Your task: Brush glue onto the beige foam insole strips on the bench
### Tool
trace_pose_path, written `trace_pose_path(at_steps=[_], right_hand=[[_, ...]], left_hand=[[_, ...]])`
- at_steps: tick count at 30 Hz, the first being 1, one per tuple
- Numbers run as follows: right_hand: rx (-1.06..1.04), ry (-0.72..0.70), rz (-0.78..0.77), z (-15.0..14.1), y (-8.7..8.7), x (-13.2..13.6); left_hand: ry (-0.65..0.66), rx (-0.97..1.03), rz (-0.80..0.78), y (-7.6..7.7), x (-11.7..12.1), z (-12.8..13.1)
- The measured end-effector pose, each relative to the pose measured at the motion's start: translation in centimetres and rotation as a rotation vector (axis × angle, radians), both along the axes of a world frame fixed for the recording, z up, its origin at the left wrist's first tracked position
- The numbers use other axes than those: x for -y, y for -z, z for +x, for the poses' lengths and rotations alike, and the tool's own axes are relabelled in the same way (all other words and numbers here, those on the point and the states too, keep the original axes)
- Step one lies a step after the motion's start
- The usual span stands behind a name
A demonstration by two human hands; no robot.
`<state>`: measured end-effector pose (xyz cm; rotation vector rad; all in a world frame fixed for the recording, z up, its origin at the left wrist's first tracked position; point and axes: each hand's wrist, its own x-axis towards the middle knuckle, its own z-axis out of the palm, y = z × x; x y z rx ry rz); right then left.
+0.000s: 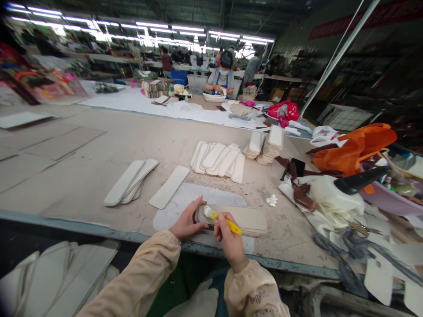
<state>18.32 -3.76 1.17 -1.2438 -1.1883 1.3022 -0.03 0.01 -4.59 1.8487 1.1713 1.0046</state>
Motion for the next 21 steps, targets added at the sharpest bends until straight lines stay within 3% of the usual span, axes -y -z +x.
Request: trace_pose_path(at_steps=[4,14,21], right_hand=[[0.059,0.071,-0.014,1.4,-0.3,0.0],[0.23,0.298,-0.03,8.6,-0.1,-0.2],[0.375,0.447,-0.019,11.0,-0.4,0.0]], left_hand=[[0.002,-0.021,0.005,0.0,0.0,0.0],[0.016,-0.054,0.025,0.0,-0.1,-0.1],[0.008,-0.055,0.042,0.2,-0.1,-0.1]])
